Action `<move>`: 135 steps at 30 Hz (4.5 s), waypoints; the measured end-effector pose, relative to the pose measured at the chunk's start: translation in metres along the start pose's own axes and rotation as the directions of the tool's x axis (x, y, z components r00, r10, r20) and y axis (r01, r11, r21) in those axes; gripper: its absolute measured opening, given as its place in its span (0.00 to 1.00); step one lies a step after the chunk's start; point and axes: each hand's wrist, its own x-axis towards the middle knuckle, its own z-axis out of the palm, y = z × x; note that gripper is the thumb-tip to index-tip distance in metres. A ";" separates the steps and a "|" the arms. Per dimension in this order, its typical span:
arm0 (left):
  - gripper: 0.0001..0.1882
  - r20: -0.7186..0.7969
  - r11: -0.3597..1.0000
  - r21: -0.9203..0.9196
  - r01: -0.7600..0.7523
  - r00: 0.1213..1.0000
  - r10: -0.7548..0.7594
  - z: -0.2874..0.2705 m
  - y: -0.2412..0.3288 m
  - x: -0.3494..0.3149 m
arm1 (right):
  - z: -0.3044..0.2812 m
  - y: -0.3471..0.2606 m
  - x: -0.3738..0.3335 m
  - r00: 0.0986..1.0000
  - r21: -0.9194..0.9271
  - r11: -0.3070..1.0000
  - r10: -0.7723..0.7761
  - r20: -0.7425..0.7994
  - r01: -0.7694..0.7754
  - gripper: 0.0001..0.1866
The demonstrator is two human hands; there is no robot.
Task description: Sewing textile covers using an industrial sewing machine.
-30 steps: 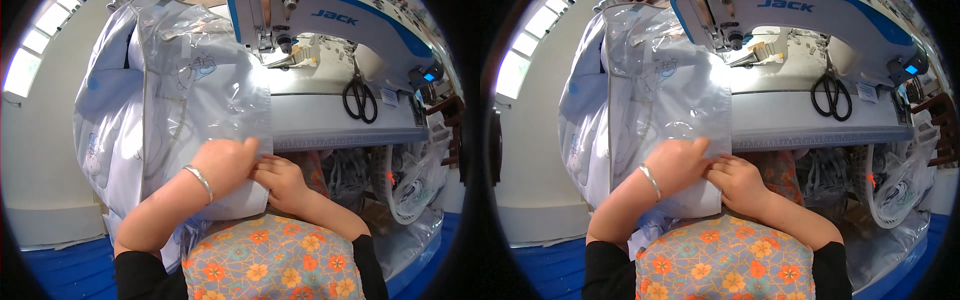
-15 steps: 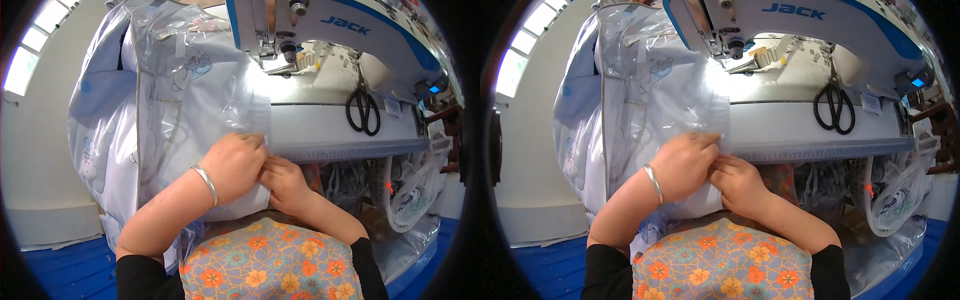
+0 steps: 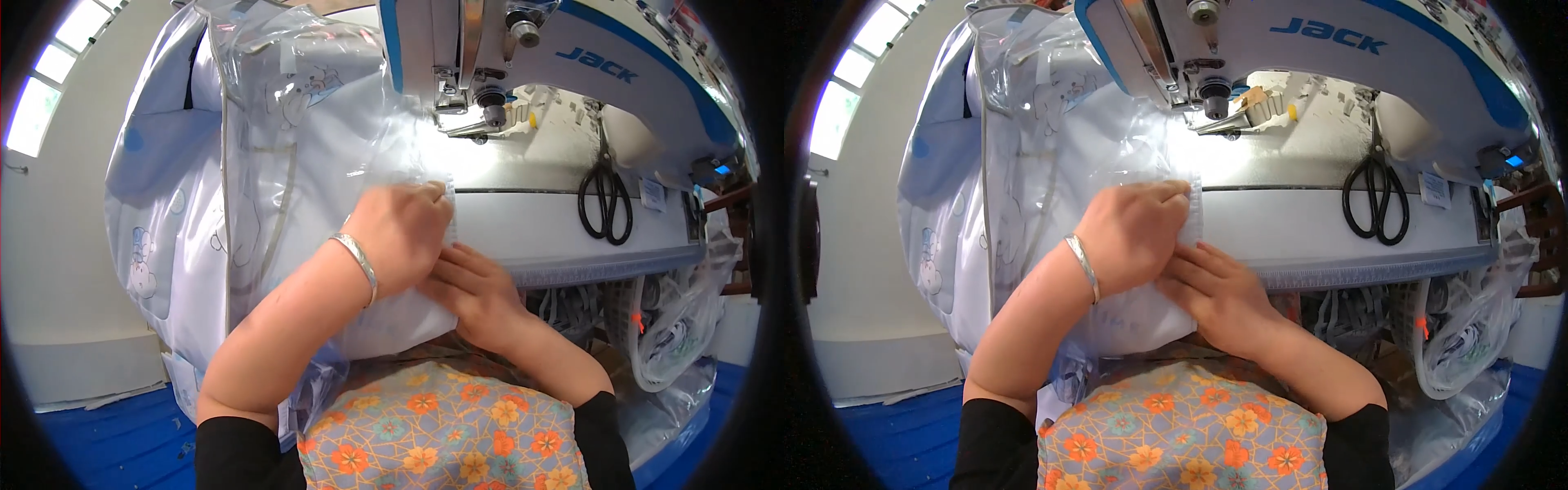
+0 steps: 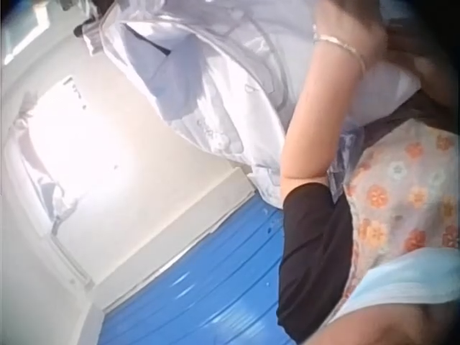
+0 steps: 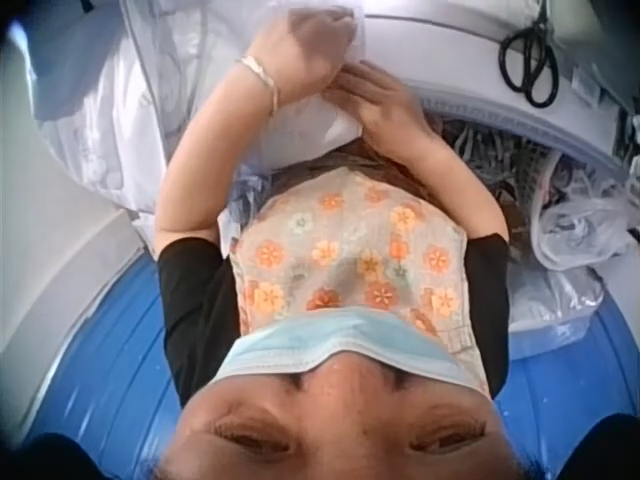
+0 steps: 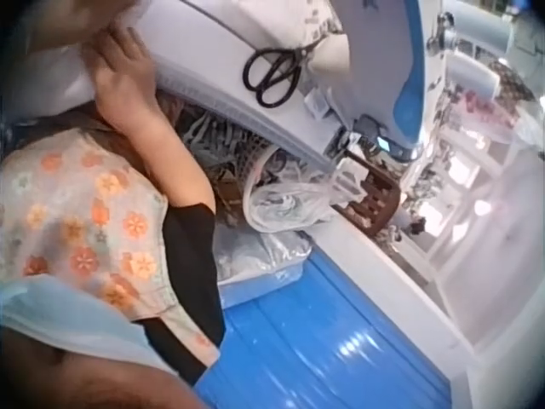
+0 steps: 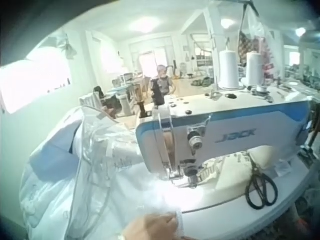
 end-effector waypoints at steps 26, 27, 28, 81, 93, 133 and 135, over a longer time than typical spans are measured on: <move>0.27 -0.189 0.986 -0.036 0.162 0.968 -0.166 0.030 0.051 -0.098 | 0.005 -0.004 -0.027 1.000 -0.183 0.983 0.027 -0.015 -0.030 0.23; 0.25 -0.257 0.984 0.049 0.170 0.954 -0.152 0.034 0.048 -0.100 | 0.005 -0.003 -0.027 0.999 -0.179 0.983 0.028 -0.031 -0.033 0.23; 0.25 -0.256 0.984 0.044 0.175 0.954 -0.158 0.037 0.044 -0.102 | 0.006 -0.003 -0.027 0.999 -0.169 0.985 0.026 -0.034 -0.032 0.23; 0.31 -0.330 0.601 -0.126 0.789 0.538 -0.776 -0.003 -0.040 -0.183 | -0.026 0.021 0.029 0.979 -0.095 0.992 0.102 0.177 -0.086 0.25; 0.37 -0.139 0.776 0.036 0.630 0.772 -0.620 -0.031 -0.201 -0.133 | 0.041 -0.003 0.060 0.987 -0.023 0.991 0.128 -0.092 -0.131 0.29; 0.21 -0.312 1.000 -0.010 -0.008 0.950 0.005 0.044 -0.037 0.006 | 0.034 -0.017 -0.016 0.987 -0.047 0.999 -0.024 -0.158 0.017 0.18; 0.21 -0.238 0.994 -0.104 0.020 0.970 -0.044 0.042 -0.036 0.008 | 0.027 -0.019 -0.014 0.977 -0.037 0.999 -0.013 -0.212 0.006 0.18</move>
